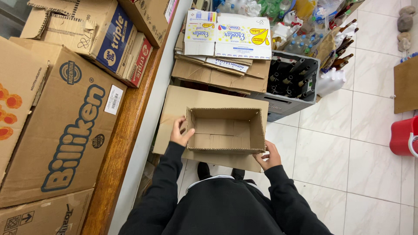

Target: The person unfolds and folds several small cardboard boxes by hand, then places them onto a shelf.

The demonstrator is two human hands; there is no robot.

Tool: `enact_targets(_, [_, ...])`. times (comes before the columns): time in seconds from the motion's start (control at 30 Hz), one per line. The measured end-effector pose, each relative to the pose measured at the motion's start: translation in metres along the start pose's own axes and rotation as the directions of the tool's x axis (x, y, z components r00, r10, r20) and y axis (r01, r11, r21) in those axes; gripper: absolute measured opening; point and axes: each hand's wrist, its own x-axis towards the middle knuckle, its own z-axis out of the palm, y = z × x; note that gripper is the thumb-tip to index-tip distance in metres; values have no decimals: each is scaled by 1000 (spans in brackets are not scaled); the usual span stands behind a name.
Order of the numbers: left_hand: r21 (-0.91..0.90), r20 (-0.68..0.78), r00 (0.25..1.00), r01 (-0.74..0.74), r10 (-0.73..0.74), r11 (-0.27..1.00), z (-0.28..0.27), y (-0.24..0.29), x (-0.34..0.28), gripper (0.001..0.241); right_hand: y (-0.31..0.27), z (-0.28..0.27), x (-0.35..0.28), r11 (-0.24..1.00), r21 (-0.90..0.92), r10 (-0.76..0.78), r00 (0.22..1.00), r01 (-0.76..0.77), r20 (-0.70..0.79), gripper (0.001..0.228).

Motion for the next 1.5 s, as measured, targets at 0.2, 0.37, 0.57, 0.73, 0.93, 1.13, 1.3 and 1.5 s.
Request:
enact_targets(0.2, [368,61,968,-248,243,896,15,73,42,60,11,-1,16,991,-50,-127,988,123,-83,93])
enact_targets(0.37, [880,246,965,-183,-91,438,22,107,44,46,-1,-5,17,921,-182,-361,930,345,-66,106])
enact_targets(0.57, [811,224,972,-150,-64,566,21,64,36,69,9,-3,58,879,-412,-402,841,242,-362,78])
enact_targets(0.73, [697,-55,998,52,-18,715,70,65,-53,72,-6,26,90,982,188,50,957,5,-287,55])
enact_targets(0.93, [769,30,994,46,-109,637,104,64,-121,76,-44,37,76,943,334,-6,999,-10,46,47])
enact_targets(1.13, [816,162,967,-20,-195,578,93,88,-90,61,-38,17,26,940,-39,-323,924,338,204,76])
enact_targets(1.3, [766,188,972,-55,-141,640,84,80,-51,60,-35,23,-14,804,-203,-485,814,559,319,88])
enact_targets(1.5, [737,161,955,51,-248,674,72,108,-38,90,-6,60,-9,700,-237,-590,733,674,339,28])
